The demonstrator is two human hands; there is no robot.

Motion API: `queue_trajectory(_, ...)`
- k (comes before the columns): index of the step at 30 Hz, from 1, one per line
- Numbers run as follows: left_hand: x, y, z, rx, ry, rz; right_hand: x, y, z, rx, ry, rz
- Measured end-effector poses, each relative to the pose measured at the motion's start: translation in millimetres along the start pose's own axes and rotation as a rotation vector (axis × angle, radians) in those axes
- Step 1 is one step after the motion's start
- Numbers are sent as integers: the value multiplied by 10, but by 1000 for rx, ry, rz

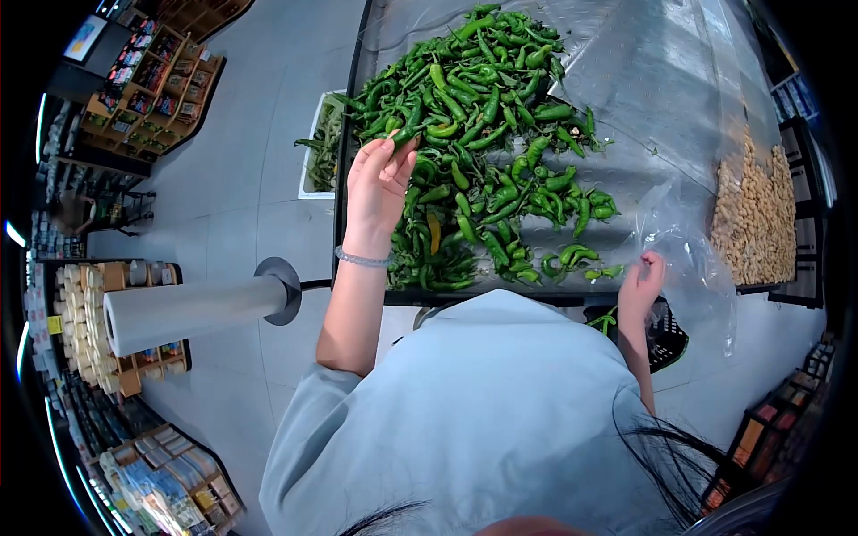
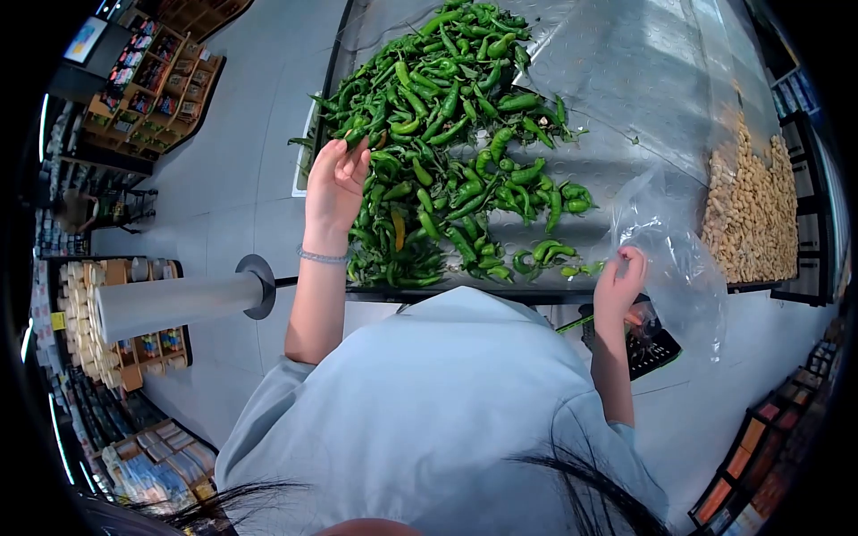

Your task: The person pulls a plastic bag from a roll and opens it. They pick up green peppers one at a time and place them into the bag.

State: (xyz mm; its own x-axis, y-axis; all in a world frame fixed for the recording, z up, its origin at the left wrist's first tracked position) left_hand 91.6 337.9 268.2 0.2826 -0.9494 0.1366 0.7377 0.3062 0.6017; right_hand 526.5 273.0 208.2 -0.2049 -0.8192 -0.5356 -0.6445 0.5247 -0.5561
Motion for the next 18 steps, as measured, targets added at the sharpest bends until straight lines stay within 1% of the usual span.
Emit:
queue_trajectory(1, 16, 20, 14, 35, 6, 11, 58, 50, -9, 47, 5, -38)
queue_trajectory(2, -18, 16, 25, -219, 144, -31, 90, 78, -13, 94, 11, -74)
queue_trajectory(3, -83, 0, -9, -472, 282, -74, 75, 77, -26, 81, -47, -99)
queue_trajectory(4, -95, 58, -2, -726, 417, -120, 67, 76, -37, 41, -19, -103)
queue_trajectory(5, -109, 85, -23, -985, 384, -227, 59, 83, -59, 2, 10, -105)
queue_trajectory(6, -120, 127, -67, -1171, 344, -345, 55, 88, -62, -37, 38, -106)
queue_trajectory(8, -103, 311, -40, -1339, 288, -478, 64, 88, -47, -13, 25, -99)
queue_trajectory(12, -203, 471, -40, -1461, 310, -496, 94, 91, -8, -27, 40, -91)
queue_trajectory(13, -218, 514, -48, -1374, 238, -470, 99, 90, -8, -26, 54, -90)
queue_trajectory(16, -474, 476, -94, -636, 24, -359, 110, 91, 2, -21, 85, -86)
queue_trajectory(17, -506, 463, -56, -414, -62, -217, 119, 97, 24, -20, 90, -85)
queue_trajectory(18, -531, 440, -50, -104, -138, -96, 123, 101, 36, -20, 95, -83)
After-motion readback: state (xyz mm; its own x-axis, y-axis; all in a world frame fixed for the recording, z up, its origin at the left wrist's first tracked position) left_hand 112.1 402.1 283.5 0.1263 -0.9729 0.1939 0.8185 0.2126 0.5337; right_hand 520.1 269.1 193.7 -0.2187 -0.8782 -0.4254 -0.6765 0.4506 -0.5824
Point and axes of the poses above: each hand's wrist, its own x-axis away from the middle knuckle, its own y-axis out of the palm, z = x × y, the point moved 4 cm from there along -x, towards the middle knuckle, and after that the axes turned 6 degrees about -x, right-handed, at the moved point
